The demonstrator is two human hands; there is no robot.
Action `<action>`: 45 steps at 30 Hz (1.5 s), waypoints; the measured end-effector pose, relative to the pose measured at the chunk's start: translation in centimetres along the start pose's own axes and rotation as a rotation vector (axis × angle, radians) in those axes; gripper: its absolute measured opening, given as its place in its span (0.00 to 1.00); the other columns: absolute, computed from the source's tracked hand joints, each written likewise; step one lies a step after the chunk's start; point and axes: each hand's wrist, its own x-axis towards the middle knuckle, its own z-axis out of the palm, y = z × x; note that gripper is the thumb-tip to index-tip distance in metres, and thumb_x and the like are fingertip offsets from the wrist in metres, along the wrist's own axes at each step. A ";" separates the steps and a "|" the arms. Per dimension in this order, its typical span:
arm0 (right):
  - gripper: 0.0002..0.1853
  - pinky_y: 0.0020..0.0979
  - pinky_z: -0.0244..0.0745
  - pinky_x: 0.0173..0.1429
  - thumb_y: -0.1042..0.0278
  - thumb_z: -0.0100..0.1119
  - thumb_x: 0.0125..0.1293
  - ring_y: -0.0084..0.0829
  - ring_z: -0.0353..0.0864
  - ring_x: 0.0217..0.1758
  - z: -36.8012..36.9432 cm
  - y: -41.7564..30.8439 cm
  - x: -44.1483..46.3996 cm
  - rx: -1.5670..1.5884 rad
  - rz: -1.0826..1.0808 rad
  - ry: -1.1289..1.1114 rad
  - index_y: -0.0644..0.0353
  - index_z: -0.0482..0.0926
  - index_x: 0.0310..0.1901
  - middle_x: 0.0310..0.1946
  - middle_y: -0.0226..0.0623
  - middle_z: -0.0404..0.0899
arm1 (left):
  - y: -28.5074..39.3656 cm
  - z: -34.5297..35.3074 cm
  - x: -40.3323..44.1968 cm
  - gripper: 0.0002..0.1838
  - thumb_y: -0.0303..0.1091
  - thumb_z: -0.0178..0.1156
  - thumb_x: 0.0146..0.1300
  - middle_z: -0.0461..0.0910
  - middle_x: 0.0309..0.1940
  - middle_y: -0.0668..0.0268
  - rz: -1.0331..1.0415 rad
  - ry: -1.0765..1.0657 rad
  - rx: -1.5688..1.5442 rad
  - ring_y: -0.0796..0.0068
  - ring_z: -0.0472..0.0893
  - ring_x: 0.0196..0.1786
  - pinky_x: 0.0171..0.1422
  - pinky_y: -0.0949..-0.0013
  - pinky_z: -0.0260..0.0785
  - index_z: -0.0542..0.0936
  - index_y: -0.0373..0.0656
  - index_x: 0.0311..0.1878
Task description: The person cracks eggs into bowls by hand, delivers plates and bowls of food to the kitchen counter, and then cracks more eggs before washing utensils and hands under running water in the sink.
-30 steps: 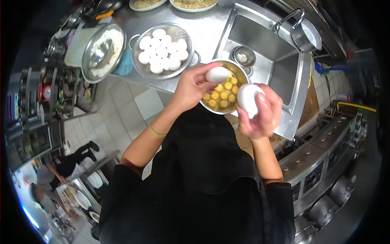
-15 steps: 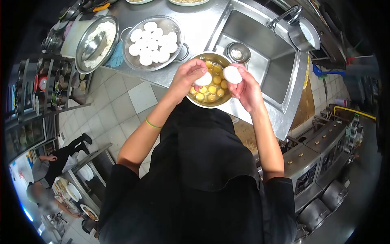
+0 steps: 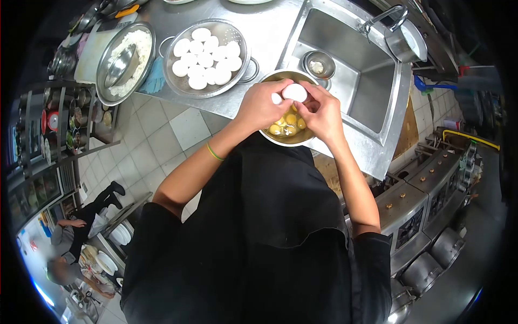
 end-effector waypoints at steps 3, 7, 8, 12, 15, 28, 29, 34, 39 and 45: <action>0.22 0.28 0.78 0.36 0.79 0.65 0.50 0.32 0.82 0.32 0.7 0.8 0.2 -0.005 -0.049 0.062 0.65 0.77 0.50 0.41 0.46 0.79 | 0.0 0.0 0.2 0.21 0.31 0.64 0.52 0.82 0.38 0.56 0.013 0.004 0.148 0.57 0.81 0.39 0.44 0.67 0.73 0.78 0.42 0.51; 0.22 0.29 0.77 0.37 0.81 0.62 0.48 0.32 0.81 0.31 1.3 1.3 0.2 0.072 -0.057 0.115 0.65 0.77 0.50 0.43 0.45 0.78 | 0.6 -0.3 0.5 0.20 0.30 0.62 0.51 0.81 0.40 0.57 -0.009 -0.021 0.209 0.53 0.80 0.40 0.43 0.63 0.73 0.79 0.44 0.50; 0.22 0.29 0.77 0.37 0.81 0.62 0.48 0.32 0.81 0.31 1.0 1.1 0.2 0.074 -0.059 0.119 0.65 0.77 0.50 0.43 0.45 0.78 | 0.7 -0.4 0.6 0.19 0.30 0.61 0.51 0.81 0.41 0.56 -0.027 -0.032 0.246 0.53 0.80 0.40 0.43 0.62 0.73 0.79 0.44 0.50; 0.28 0.34 0.75 0.43 0.86 0.56 0.46 0.40 0.79 0.40 -0.8 1.2 0.3 -0.211 -0.162 0.144 0.60 0.76 0.53 0.47 0.43 0.75 | -0.8 -1.1 0.4 0.20 0.31 0.61 0.52 0.81 0.41 0.55 0.045 0.006 0.254 0.52 0.79 0.41 0.45 0.61 0.73 0.79 0.43 0.51; 0.39 0.39 0.74 0.47 0.86 0.56 0.41 0.43 0.75 0.47 -1.8 -0.2 -0.4 -0.447 -0.384 -0.030 0.46 0.71 0.60 0.47 0.40 0.73 | 1.7 -2.3 1.0 0.26 0.31 0.62 0.52 0.82 0.41 0.57 -0.016 -0.197 0.335 0.53 0.80 0.45 0.50 0.62 0.72 0.75 0.43 0.57; 0.20 0.32 0.75 0.52 0.76 0.62 0.59 0.31 0.78 0.45 -27.6 2.0 0.0 -0.303 -0.203 1.383 0.68 0.71 0.54 0.46 0.43 0.75 | 1.8 -3.3 1.2 0.11 0.28 0.54 0.58 0.78 0.30 0.65 -0.330 0.045 -0.733 0.73 0.79 0.35 0.47 0.72 0.70 0.78 0.34 0.41; 0.21 0.34 0.76 0.50 0.76 0.62 0.60 0.33 0.79 0.43 -33.5 7.0 1.4 -0.351 -0.470 1.446 0.68 0.70 0.54 0.46 0.46 0.75 | 1.5 -3.6 0.7 0.08 0.28 0.51 0.56 0.77 0.27 0.64 -0.285 0.144 -0.770 0.73 0.77 0.32 0.41 0.72 0.70 0.77 0.36 0.36; 0.36 0.35 0.71 0.57 0.53 0.65 0.59 0.36 0.78 0.53 -45.5 20.1 4.6 -0.701 -0.078 1.143 0.61 0.64 0.65 0.59 0.49 0.71 | -0.4 -9.0 -0.3 0.10 0.31 0.47 0.64 0.75 0.24 0.59 -0.369 0.342 -0.972 0.67 0.74 0.24 0.32 0.68 0.69 0.74 0.35 0.40; 0.19 0.21 0.69 0.37 0.57 0.59 0.65 0.22 0.80 0.35 -26.7 10.9 8.1 0.107 -0.080 0.658 0.60 0.75 0.53 0.40 0.35 0.82 | -4.2 -17.1 4.6 0.15 0.35 0.49 0.66 0.78 0.40 0.54 -0.569 0.526 -1.219 0.72 0.77 0.29 0.33 0.72 0.71 0.73 0.35 0.50; 0.20 0.20 0.72 0.28 0.58 0.51 0.68 0.23 0.78 0.27 -6.8 7.6 18.1 0.762 0.403 -0.216 0.65 0.71 0.54 0.34 0.39 0.81 | -14.4 -24.7 16.1 0.18 0.43 0.51 0.64 0.81 0.41 0.55 -0.552 0.384 -0.943 0.72 0.77 0.29 0.31 0.68 0.71 0.74 0.39 0.49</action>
